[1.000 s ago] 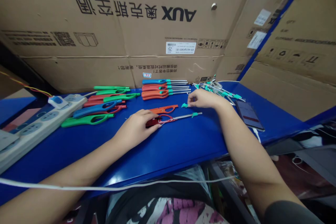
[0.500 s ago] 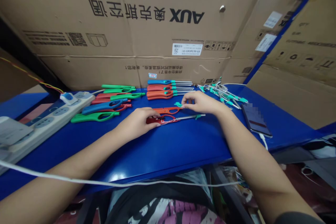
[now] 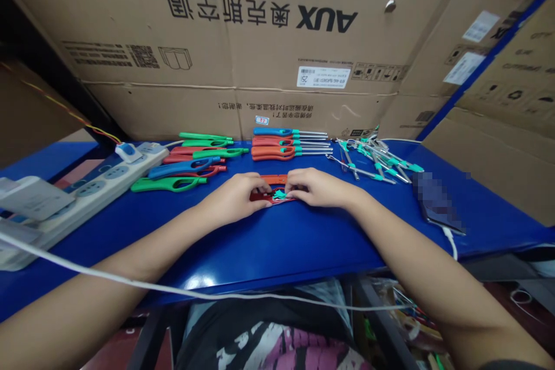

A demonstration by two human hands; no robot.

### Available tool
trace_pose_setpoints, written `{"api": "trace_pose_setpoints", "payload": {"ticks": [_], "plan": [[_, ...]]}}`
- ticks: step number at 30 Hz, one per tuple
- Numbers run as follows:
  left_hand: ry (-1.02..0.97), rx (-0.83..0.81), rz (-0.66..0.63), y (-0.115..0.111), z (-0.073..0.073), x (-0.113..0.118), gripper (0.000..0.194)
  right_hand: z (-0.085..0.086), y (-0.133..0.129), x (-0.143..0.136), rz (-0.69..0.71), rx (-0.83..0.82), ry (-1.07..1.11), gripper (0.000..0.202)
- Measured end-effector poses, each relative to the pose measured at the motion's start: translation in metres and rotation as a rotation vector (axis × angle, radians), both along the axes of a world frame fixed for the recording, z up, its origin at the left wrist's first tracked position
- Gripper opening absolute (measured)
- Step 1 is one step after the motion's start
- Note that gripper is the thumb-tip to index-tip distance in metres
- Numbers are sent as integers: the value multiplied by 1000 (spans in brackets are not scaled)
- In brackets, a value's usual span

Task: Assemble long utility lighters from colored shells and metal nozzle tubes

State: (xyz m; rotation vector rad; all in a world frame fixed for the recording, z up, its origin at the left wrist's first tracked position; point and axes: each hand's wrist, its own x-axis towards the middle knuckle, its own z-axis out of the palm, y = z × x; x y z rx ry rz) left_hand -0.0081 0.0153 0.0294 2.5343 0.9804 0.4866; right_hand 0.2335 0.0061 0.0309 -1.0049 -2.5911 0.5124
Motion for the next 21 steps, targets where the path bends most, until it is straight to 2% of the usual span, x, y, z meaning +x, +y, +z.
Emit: {"api": "trace_pose_setpoints", "payload": {"ticks": [14,21], "plan": [[-60,-148,57,3,-7,0,23,-2,-5,-9,-32,36,-66,5],[-62,-168,76,3,-7,0,22,-6,0,-7,66,14,56,8]]}}
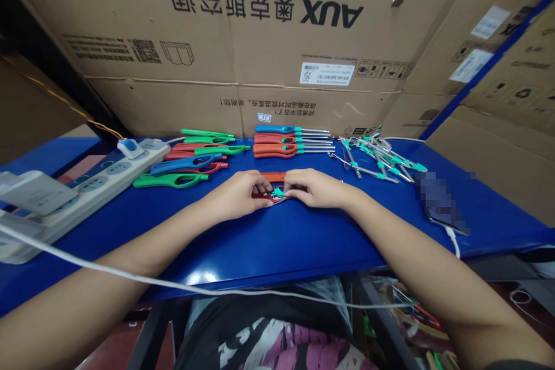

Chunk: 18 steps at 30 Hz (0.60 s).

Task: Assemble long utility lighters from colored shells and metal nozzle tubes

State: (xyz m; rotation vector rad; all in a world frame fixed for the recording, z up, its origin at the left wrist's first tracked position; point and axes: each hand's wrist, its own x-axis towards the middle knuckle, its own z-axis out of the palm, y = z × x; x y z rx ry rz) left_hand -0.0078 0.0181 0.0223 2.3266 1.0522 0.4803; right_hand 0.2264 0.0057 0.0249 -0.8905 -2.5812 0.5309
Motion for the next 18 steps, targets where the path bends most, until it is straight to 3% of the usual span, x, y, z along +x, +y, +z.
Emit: {"api": "trace_pose_setpoints", "payload": {"ticks": [10,18], "plan": [[24,-14,5,-1,3,1,23,-7,2,1,-48,29,62,10],[53,14,8,-1,1,2,24,-1,2,1,21,38,16,9]]}}
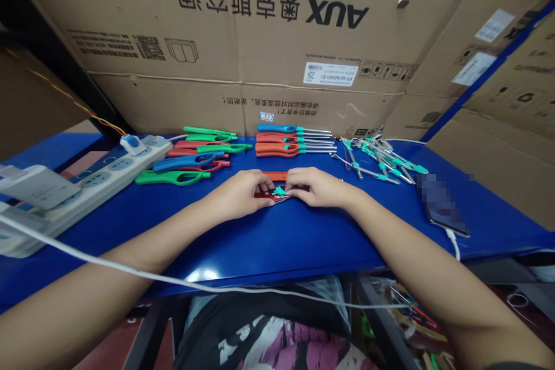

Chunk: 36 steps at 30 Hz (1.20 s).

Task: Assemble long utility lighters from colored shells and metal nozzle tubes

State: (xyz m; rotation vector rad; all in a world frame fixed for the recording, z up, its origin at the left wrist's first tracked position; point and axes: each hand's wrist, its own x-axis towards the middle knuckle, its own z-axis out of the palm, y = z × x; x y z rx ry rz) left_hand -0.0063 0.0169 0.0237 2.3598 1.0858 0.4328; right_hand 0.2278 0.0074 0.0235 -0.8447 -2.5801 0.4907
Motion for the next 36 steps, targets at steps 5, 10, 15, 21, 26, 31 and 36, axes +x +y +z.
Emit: {"api": "trace_pose_setpoints", "payload": {"ticks": [5,10,15,21,26,31,36], "plan": [[15,50,-8,-2,-2,-2,28,3,-1,-1,10,-14,-14,12],[62,66,-3,-5,1,1,30,2,0,0,21,-27,-2,13],[89,55,0,-5,0,1,27,-6,5,1,4,-90,96,7],[-25,11,-37,-8,-4,3,27,-11,8,-1,-99,-202,172,34],[-70,110,-38,-8,-7,6,29,-11,6,-5,-115,-168,115,25],[-72,150,-54,-8,-7,6,24,-5,5,-1,-83,-84,78,35],[-25,183,-50,-9,-5,5,26,10,5,15,-125,-40,-66,22]]}}
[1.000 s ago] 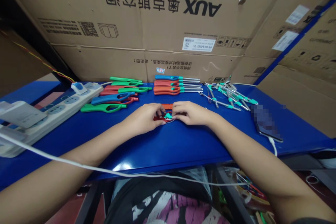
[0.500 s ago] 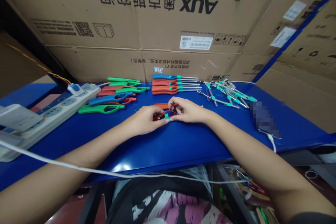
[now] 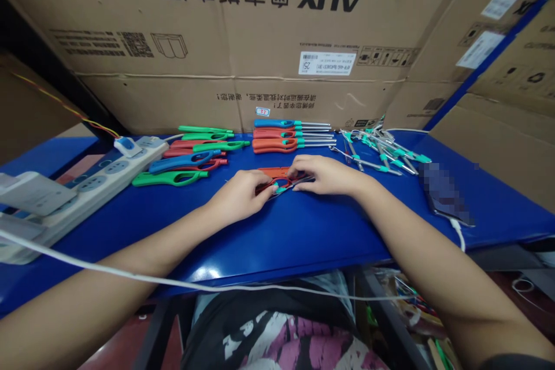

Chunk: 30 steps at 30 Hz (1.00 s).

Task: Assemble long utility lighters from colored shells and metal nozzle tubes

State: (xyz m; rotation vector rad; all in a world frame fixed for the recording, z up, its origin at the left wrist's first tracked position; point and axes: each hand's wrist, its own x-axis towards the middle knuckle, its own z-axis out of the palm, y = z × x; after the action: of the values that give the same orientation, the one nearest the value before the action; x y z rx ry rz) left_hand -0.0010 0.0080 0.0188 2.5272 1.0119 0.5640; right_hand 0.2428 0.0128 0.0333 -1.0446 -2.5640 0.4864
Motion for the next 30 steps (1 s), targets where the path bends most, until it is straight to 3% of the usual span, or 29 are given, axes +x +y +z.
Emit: {"api": "trace_pose_setpoints", "payload": {"ticks": [3,12,21,27,30], "plan": [[4,7,4,0,0,-1,25,3,3,6,-4,-13,-47,9],[-25,24,-37,1,-1,-2,24,1,1,3,6,30,-32,6],[-35,-284,29,4,1,-1,38,4,0,5,75,-98,-7,10],[56,9,-35,-1,1,-1,34,8,-4,3,36,-156,-56,8],[116,75,-12,-3,0,-2,35,11,-5,5,18,-182,-72,9]]}}
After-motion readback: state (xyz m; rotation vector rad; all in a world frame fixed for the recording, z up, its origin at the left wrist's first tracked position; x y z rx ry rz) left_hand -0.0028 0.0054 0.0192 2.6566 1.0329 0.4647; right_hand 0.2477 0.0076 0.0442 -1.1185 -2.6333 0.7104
